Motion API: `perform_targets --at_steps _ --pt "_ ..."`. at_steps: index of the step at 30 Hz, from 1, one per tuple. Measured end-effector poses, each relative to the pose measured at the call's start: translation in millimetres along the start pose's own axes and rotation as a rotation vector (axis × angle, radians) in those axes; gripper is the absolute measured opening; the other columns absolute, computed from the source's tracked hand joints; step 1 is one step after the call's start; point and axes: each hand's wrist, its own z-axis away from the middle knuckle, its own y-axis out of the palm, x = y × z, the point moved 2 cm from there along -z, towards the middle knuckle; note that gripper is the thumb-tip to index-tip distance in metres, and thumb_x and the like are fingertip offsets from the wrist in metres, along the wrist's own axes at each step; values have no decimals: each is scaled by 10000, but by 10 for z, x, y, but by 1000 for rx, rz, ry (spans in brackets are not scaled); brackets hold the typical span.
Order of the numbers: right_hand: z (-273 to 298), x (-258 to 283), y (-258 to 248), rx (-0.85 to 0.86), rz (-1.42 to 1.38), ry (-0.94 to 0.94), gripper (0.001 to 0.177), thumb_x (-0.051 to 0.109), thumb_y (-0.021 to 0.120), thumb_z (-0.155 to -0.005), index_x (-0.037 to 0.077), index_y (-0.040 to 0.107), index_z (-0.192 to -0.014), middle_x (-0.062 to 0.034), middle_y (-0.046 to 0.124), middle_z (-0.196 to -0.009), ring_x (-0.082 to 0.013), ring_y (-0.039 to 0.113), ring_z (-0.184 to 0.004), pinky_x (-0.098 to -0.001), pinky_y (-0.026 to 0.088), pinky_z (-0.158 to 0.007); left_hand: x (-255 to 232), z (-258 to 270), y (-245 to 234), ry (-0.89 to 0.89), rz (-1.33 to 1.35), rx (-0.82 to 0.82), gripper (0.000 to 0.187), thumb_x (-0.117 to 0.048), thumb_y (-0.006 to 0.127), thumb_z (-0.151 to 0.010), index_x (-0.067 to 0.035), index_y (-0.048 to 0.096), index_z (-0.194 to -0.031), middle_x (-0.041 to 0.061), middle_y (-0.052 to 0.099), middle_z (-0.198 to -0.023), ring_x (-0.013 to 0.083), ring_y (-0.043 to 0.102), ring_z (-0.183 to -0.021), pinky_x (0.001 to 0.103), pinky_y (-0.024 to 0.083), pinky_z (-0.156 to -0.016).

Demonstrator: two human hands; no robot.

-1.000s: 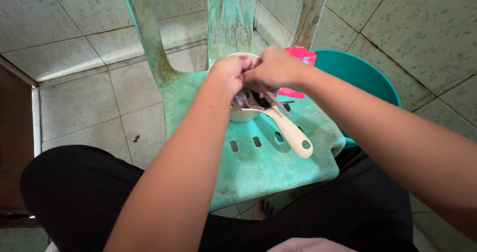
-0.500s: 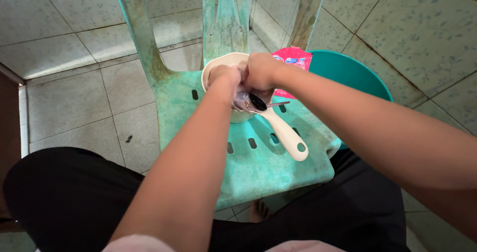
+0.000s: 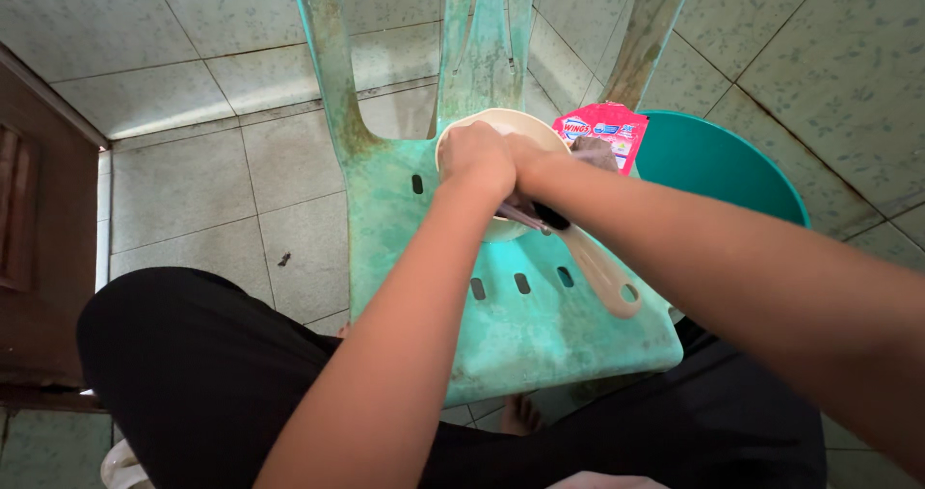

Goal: The person scrubs a wooden spoon and several chopsticks in a small bowl using a sponge and detergent. They rinse the bowl under a tap and continue scrubbing the utensils.

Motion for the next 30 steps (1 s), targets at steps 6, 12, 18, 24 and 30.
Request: perform_targets --at_steps 6,12,18,24,30 --pt "122 -25 -33 59 -13 77 356 206 832 -653 121 772 -993 -153 749 -1075 -349 709 -1035 -447 552 -889 -108 131 -187 33 -192 241 425 -214 765 -824 -70 723 -1222 161 683 -1285 319 657 -1211 405 545 -991" --pt "207 -37 -190 112 -236 49 327 257 787 -725 77 739 -995 -192 755 -1021 -385 738 -995 -474 576 -859 -178 17 -104 79 -315 393 450 -161 755 -796 -147 740 -1245 99 663 -1341 282 632 -1257 390 534 -1023" --pt "281 -75 -386 -121 -132 -164 230 216 685 -837 100 740 -1028 -217 714 -1060 -411 649 -1018 -486 508 -870 -33 -20 73 71 -228 270 541 -177 734 -795 -151 648 -1328 83 685 -1320 290 639 -1244 411 534 -1005" --pt "665 -392 -895 182 -1192 48 213 126 574 -985 -42 697 -1031 -63 642 -831 -127 594 -707 -317 503 -628 -25 -157 181 -148 -130 229 448 -226 724 -829 -112 691 -1261 136 671 -1294 293 644 -1214 405 542 -979" --pt "1417 -891 -934 -157 -1361 340 402 -63 628 -827 4 632 -1223 -81 715 -849 -196 688 -710 -333 569 -690 17 -480 248 -194 -60 219 294 -128 682 -867 -42 691 -1148 161 701 -1131 289 686 -1013 405 580 -835"
